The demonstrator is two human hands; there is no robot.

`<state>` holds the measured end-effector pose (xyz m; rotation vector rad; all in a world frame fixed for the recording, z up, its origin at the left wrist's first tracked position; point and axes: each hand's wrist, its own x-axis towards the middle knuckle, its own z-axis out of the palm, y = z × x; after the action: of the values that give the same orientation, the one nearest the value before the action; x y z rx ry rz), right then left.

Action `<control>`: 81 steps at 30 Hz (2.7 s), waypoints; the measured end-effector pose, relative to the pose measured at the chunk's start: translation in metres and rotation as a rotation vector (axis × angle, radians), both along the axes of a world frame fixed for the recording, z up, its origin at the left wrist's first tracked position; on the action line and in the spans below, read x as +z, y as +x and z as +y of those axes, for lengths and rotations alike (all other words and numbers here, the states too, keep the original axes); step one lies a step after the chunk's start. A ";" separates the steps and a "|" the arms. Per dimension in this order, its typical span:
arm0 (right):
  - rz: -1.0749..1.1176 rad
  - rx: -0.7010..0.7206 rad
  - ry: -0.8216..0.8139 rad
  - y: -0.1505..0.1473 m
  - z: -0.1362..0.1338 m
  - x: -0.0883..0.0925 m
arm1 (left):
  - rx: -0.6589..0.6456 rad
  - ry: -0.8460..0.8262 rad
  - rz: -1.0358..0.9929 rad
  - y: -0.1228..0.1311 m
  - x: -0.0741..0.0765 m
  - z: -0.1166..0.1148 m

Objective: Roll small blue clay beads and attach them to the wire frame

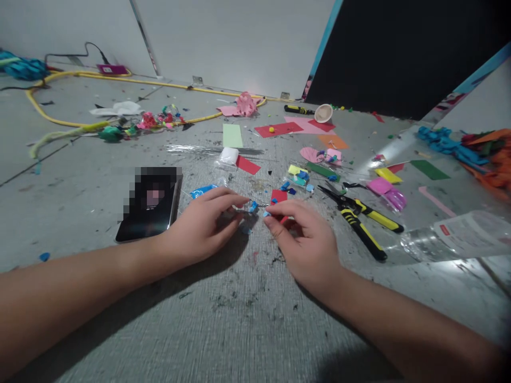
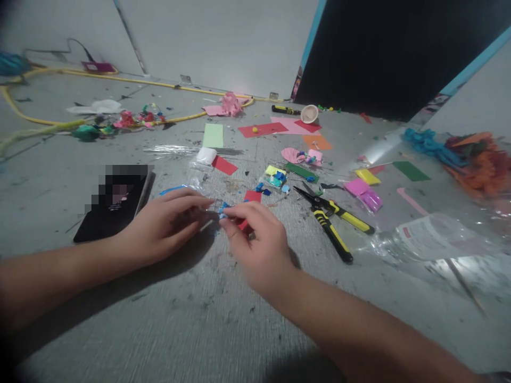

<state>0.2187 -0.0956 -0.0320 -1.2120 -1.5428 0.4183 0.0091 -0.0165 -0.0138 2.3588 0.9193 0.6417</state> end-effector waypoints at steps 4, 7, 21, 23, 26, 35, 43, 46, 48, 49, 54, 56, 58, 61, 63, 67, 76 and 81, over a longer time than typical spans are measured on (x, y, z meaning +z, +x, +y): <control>0.067 -0.007 -0.079 -0.003 0.000 0.001 | 0.032 0.206 0.233 -0.002 -0.006 0.005; 0.086 -0.011 -0.078 -0.004 -0.002 0.004 | 0.035 0.257 0.291 -0.004 -0.011 0.006; 0.229 -0.041 -0.255 -0.005 -0.001 0.001 | 0.052 0.200 0.312 0.000 -0.003 0.004; 0.233 -0.031 -0.249 -0.005 0.000 0.000 | 0.121 0.123 0.311 0.002 0.000 0.003; 0.201 -0.013 -0.183 -0.005 0.001 0.000 | 0.235 0.017 0.266 0.003 0.004 0.003; 0.252 -0.027 -0.242 -0.007 0.002 0.000 | 0.304 -0.345 0.081 0.005 0.011 0.008; 0.205 0.027 -0.100 -0.005 0.001 -0.001 | 0.184 -0.969 -0.640 0.013 0.006 -0.008; 0.161 0.055 -0.026 -0.004 0.000 -0.002 | 0.106 -1.058 -0.756 0.013 0.001 -0.016; 0.156 0.077 0.006 -0.004 0.000 -0.002 | 0.092 -1.077 -0.770 0.013 -0.003 -0.021; 0.158 0.087 0.020 -0.004 0.000 -0.002 | 0.087 -1.079 -0.765 0.013 -0.005 -0.022; 0.141 0.111 0.068 -0.003 -0.001 -0.002 | 0.070 -1.092 -0.754 0.014 -0.007 -0.025; 0.123 0.119 0.079 -0.002 -0.001 -0.002 | 0.057 -1.105 -0.754 0.014 -0.006 -0.025; 0.109 0.128 0.084 -0.002 -0.001 -0.002 | 0.042 -1.110 -0.744 0.014 -0.005 -0.024; 0.094 0.130 0.087 -0.002 -0.002 -0.002 | 0.031 -1.095 -0.727 0.014 -0.003 -0.025; 0.084 0.123 0.086 -0.002 -0.002 -0.001 | 0.026 -1.091 -0.720 0.014 -0.002 -0.025; 0.071 0.109 0.064 -0.002 -0.003 0.000 | 0.026 -1.093 -0.727 0.015 -0.002 -0.025; 0.066 0.092 0.059 -0.003 -0.004 0.000 | 0.015 -1.101 -0.755 0.014 -0.002 -0.026; 0.077 0.088 0.030 -0.003 -0.005 0.001 | -0.023 -1.107 -0.756 0.013 -0.005 -0.025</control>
<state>0.2158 -0.1007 -0.0312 -1.0959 -1.5348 0.4919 0.0220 -0.0414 -0.0186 1.0166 0.6213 0.6801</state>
